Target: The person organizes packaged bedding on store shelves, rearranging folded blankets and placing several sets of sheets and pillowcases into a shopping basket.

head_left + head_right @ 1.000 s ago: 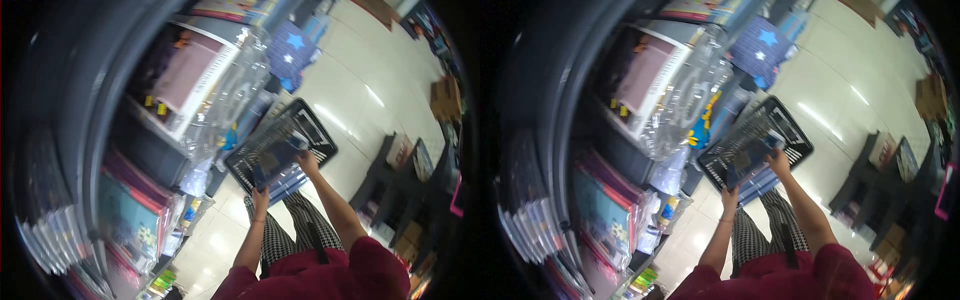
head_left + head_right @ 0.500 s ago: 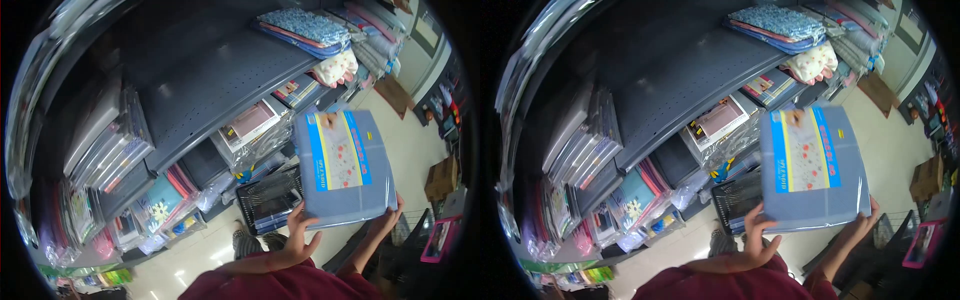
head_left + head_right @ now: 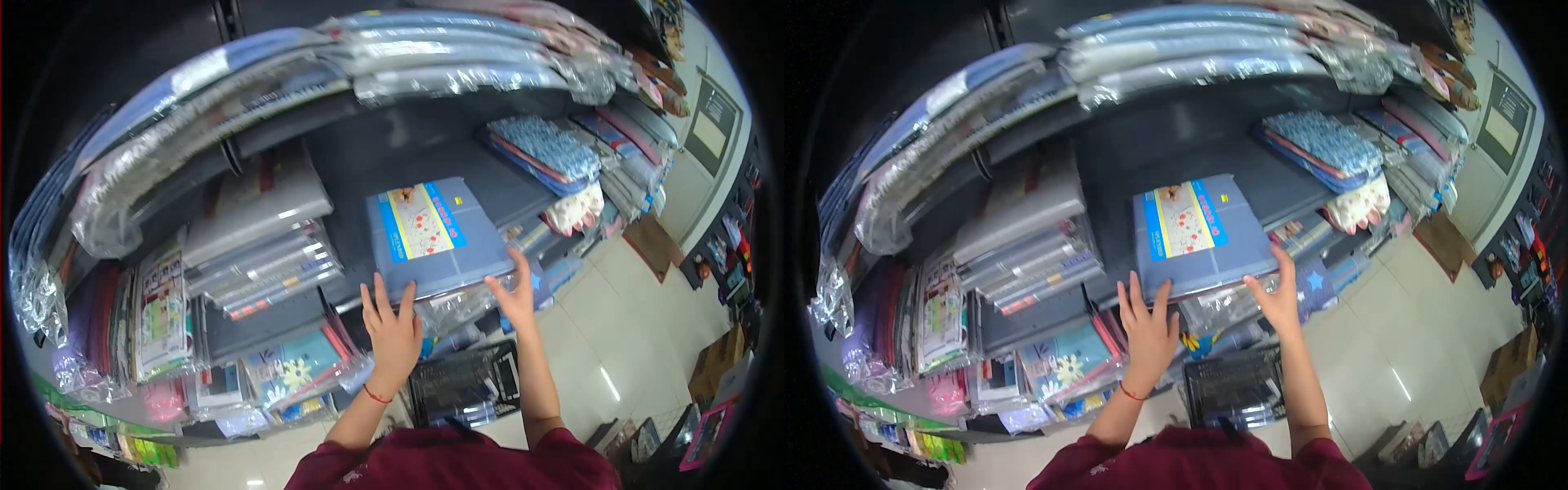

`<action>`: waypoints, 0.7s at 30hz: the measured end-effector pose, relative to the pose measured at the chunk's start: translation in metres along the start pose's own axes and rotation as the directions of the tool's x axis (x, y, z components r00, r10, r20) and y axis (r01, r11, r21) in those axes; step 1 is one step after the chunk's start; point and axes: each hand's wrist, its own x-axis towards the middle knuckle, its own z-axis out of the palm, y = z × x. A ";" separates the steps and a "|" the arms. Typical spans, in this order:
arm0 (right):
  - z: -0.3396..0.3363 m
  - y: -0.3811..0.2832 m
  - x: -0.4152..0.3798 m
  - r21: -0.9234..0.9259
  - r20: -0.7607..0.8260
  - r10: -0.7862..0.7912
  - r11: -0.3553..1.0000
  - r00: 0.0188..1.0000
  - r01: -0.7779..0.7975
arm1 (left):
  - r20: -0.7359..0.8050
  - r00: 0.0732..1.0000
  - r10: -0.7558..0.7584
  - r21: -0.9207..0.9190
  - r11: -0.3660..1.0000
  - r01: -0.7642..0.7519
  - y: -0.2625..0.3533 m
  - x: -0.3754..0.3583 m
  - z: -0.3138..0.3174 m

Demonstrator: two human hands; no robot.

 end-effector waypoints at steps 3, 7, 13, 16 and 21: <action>0.018 0.010 0.025 -0.562 0.068 -0.120 0.816 0.990 0.137 | 0.112 0.985 0.129 0.098 0.985 -0.140 -0.017 0.023 0.014; 0.050 0.039 0.051 -0.711 0.054 -0.123 0.692 0.991 0.124 | 0.105 0.977 0.188 0.031 0.981 -0.192 -0.033 0.058 0.033; 0.074 0.060 0.085 -0.765 0.048 -0.030 0.642 0.998 0.056 | 0.116 0.975 0.188 -0.002 0.982 -0.190 -0.059 0.096 0.058; 0.078 0.073 0.100 -0.749 0.055 0.001 0.662 0.998 0.041 | 0.182 0.968 0.171 -0.041 0.985 -0.166 -0.063 0.108 0.065; 0.049 0.081 0.081 -0.331 0.079 -0.173 0.925 0.982 0.189 | 0.129 0.963 0.236 0.074 0.966 -0.247 -0.064 0.103 0.075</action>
